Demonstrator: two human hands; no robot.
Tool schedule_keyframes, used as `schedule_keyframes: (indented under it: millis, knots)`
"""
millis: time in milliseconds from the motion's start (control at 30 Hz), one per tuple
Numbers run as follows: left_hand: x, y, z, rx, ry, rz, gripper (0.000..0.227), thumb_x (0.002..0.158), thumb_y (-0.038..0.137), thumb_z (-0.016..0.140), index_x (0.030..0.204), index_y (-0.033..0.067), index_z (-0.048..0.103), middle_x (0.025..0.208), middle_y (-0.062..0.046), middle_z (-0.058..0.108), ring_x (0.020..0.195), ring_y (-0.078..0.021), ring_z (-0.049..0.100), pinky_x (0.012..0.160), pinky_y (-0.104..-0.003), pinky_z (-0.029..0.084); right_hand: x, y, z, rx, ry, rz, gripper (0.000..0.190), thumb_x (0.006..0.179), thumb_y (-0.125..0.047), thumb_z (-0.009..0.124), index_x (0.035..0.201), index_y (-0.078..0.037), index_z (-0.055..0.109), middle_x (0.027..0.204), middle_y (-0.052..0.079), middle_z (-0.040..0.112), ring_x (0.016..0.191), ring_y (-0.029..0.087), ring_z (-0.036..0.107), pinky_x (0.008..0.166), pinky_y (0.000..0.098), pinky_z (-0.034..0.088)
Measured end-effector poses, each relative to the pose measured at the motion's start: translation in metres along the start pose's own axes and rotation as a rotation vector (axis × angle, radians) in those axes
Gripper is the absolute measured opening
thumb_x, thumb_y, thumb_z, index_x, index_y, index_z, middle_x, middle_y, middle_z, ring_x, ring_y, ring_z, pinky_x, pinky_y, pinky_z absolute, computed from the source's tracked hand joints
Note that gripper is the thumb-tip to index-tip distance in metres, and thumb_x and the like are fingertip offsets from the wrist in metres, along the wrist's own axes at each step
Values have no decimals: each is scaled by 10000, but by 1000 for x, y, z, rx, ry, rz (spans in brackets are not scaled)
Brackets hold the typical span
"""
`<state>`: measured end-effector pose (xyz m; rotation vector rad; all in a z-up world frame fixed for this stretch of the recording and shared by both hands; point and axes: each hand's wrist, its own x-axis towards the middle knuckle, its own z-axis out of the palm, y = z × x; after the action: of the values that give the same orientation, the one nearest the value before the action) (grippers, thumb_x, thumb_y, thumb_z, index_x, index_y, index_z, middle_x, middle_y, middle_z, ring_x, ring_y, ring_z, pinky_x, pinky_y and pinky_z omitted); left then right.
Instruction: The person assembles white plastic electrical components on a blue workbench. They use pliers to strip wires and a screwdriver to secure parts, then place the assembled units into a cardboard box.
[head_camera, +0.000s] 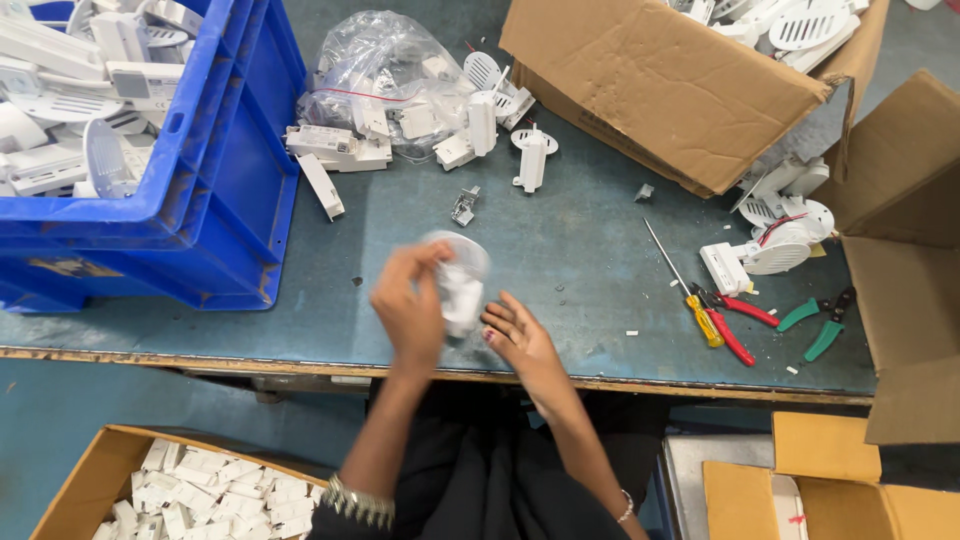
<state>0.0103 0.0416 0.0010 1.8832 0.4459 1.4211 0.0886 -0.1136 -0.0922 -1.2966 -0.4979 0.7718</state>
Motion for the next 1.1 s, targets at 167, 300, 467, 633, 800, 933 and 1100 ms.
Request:
schedule_keyframes:
  millis: [167,300,467,633,800,933,1100]
  knots:
    - [38,-48,-9,135,59,-36,98,982,6,643,1022,16,732,970,-116,722,850,-261,712,752,-369,556,5,1,2,-148,64,-141,501,949,-65,612,1428,23,498,1368,151,595,1276,220,600,1035,330,515]
    - [1,-57,7,189,-209,67,133,955,17,628,1022,48,738,1012,-117,738,925,-305,715,812,-402,553,4,7,-10,-119,167,-113,300,973,-58,593,1254,45,616,1231,145,679,1160,218,675,951,340,572]
    - [-49,-66,30,166,-414,-33,155,897,91,690,1037,49,740,996,-137,738,898,-341,703,783,-421,544,3,13,-23,-138,163,-125,225,983,-61,579,1167,45,653,1128,118,719,1052,192,708,891,333,593]
    - [-54,-75,30,157,-440,-97,200,898,109,702,1082,39,732,993,-171,719,902,-369,688,773,-442,534,39,-14,-38,-331,112,-229,185,989,-61,601,1116,28,701,1026,93,721,966,167,685,829,305,581]
    - [-51,-74,31,106,-449,-130,218,901,64,666,1113,41,714,1044,-191,707,988,-391,666,843,-457,524,146,-66,-27,-873,88,-604,145,943,-76,662,1074,-31,707,1042,95,737,930,225,727,802,335,574]
    - [-49,-76,35,175,-359,-45,303,870,16,642,1171,-10,666,1100,-224,675,1041,-423,619,909,-485,484,241,-75,-5,-1323,-62,-795,302,841,-57,700,1142,-62,680,1153,128,684,1145,310,619,1017,517,442]
    - [-51,-83,38,263,-244,28,361,823,-74,593,1178,-45,651,1109,-240,661,1059,-428,604,940,-486,472,314,-46,15,-1897,72,-934,520,713,-34,701,1222,-136,670,1185,54,691,1231,210,562,1108,648,223]
